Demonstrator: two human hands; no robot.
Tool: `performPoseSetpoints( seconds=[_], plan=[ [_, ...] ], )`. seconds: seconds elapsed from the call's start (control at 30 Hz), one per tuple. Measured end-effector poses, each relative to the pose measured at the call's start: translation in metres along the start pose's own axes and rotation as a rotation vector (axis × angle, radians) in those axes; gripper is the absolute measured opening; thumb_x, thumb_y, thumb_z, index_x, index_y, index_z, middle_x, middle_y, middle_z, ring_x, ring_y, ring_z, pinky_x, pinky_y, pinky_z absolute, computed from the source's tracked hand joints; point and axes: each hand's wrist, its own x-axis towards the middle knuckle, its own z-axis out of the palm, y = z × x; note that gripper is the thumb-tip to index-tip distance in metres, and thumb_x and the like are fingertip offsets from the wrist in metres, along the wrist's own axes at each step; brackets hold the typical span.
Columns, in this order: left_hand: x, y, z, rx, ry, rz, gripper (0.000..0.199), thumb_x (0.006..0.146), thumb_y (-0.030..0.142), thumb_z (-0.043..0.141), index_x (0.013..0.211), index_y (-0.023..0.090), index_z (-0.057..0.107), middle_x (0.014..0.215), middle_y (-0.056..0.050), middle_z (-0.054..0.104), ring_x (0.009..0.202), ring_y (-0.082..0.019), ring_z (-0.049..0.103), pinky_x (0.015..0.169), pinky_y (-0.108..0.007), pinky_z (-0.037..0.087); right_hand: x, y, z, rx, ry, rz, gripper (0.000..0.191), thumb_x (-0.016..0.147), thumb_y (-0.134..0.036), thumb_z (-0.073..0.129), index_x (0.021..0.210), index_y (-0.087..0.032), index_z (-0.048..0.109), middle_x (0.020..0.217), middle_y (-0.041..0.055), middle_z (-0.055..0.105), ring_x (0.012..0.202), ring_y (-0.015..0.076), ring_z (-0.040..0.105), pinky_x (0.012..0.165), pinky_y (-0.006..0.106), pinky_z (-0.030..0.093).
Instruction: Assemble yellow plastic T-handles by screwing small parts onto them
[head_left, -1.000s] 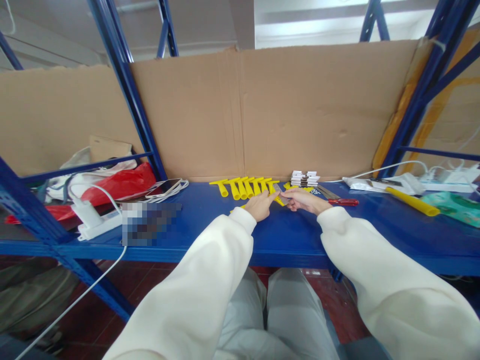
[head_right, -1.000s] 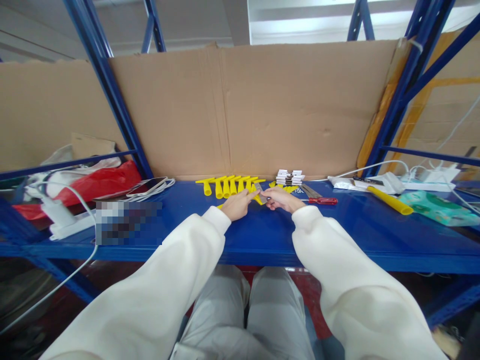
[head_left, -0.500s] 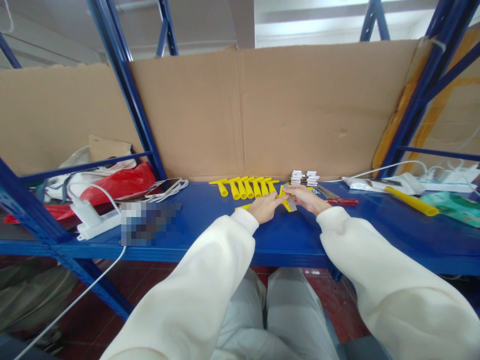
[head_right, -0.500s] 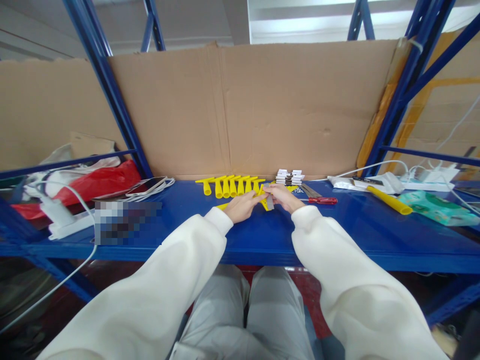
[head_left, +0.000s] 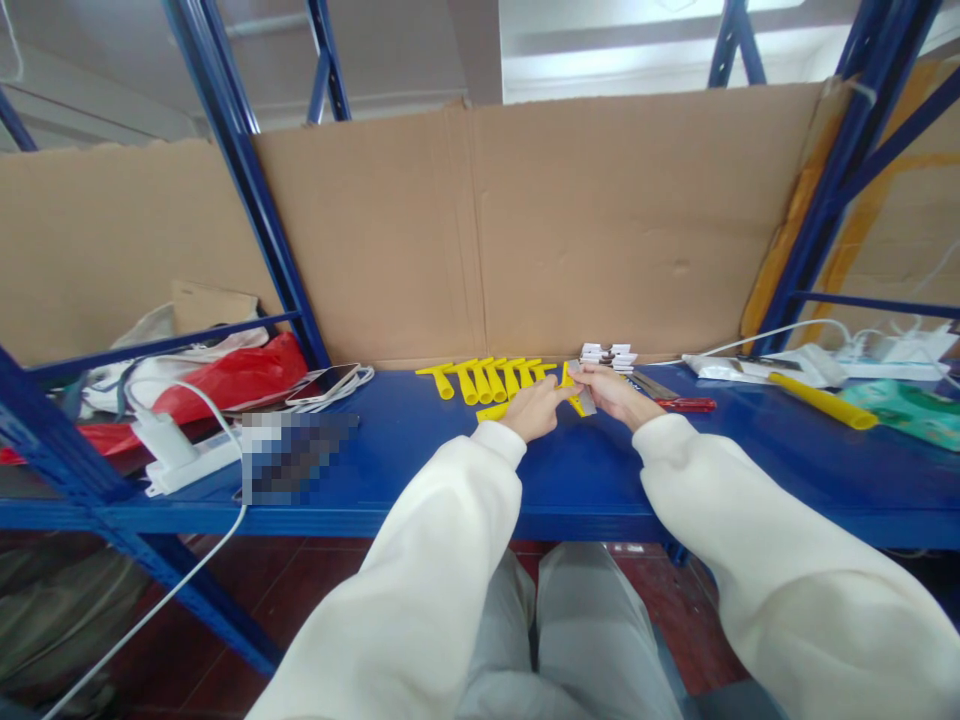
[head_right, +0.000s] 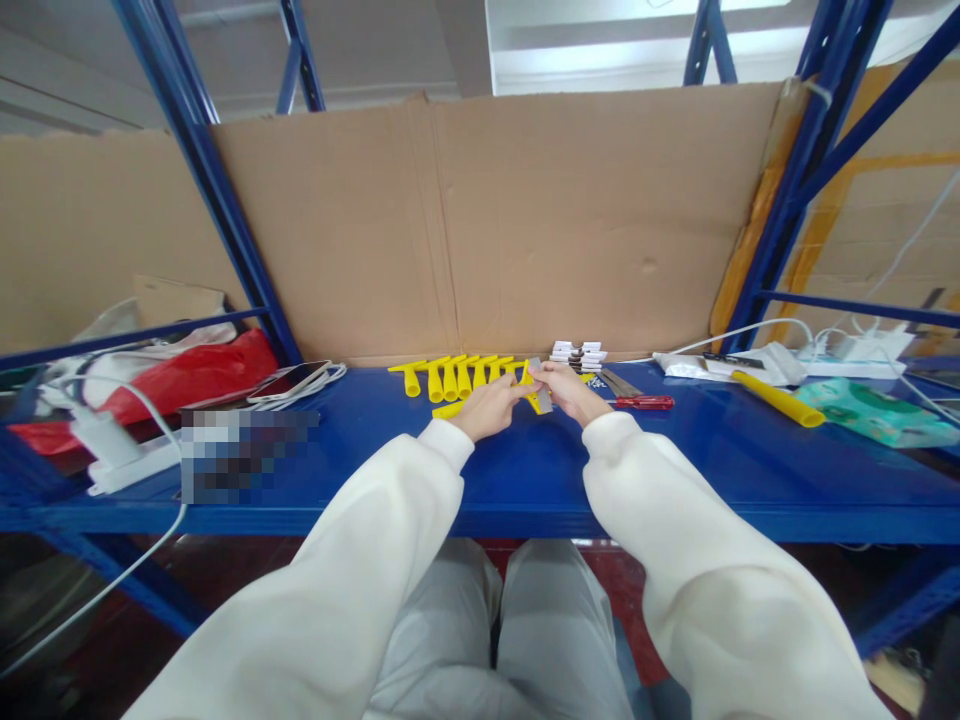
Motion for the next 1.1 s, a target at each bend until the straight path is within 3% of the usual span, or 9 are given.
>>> performPoseSetpoints(
  seconds=[0.17, 0.57, 0.83, 1.0, 1.1],
  plan=[
    [0.005, 0.002, 0.002, -0.038, -0.012, -0.022, 0.062, 0.099, 0.008, 0.043, 0.153, 0.034, 0.055, 0.124, -0.011, 0.060, 0.118, -0.026, 0.066, 0.099, -0.036, 0.054, 0.001, 0.002, -0.005, 0.019, 0.016, 0.004, 0.043, 0.077, -0.037, 0.088, 0.066, -0.022, 0.050, 0.054, -0.0061, 0.051, 0.053, 0.0105, 0.051, 0.055, 0.022, 0.044],
    [0.000, -0.003, 0.005, -0.015, -0.024, 0.007, 0.059, 0.102, 0.012, 0.038, 0.155, 0.032, 0.053, 0.124, -0.011, 0.061, 0.113, -0.024, 0.067, 0.097, -0.034, 0.055, -0.005, 0.001, -0.002, 0.022, 0.002, 0.039, 0.038, 0.077, -0.034, 0.089, 0.068, -0.021, 0.054, 0.058, -0.0041, 0.059, 0.056, 0.0104, 0.056, 0.055, 0.021, 0.047],
    [-0.002, -0.003, 0.006, -0.007, -0.023, 0.031, 0.059, 0.101, 0.010, 0.040, 0.154, 0.030, 0.053, 0.123, -0.011, 0.063, 0.116, -0.023, 0.066, 0.101, -0.034, 0.053, -0.006, 0.001, -0.002, 0.086, 0.035, 0.067, 0.021, 0.088, -0.016, 0.073, 0.071, -0.020, 0.062, 0.060, -0.0021, 0.064, 0.056, 0.0123, 0.060, 0.058, 0.022, 0.051],
    [-0.002, -0.002, 0.006, -0.024, -0.015, 0.029, 0.058, 0.101, 0.012, 0.042, 0.155, 0.032, 0.051, 0.123, -0.009, 0.063, 0.116, -0.022, 0.066, 0.101, -0.032, 0.053, -0.011, -0.001, -0.002, 0.054, 0.034, 0.043, 0.027, 0.085, -0.015, 0.076, 0.064, -0.018, 0.060, 0.057, -0.0033, 0.061, 0.054, 0.0097, 0.056, 0.056, 0.019, 0.049],
    [-0.003, -0.002, 0.004, -0.033, -0.028, 0.014, 0.058, 0.102, 0.012, 0.041, 0.155, 0.031, 0.051, 0.125, -0.010, 0.063, 0.117, -0.023, 0.066, 0.101, -0.033, 0.053, -0.009, -0.001, -0.003, 0.020, 0.048, 0.052, 0.022, 0.089, -0.019, 0.073, 0.070, -0.018, 0.064, 0.060, -0.0009, 0.063, 0.055, 0.0115, 0.059, 0.057, 0.021, 0.051]
  ],
)
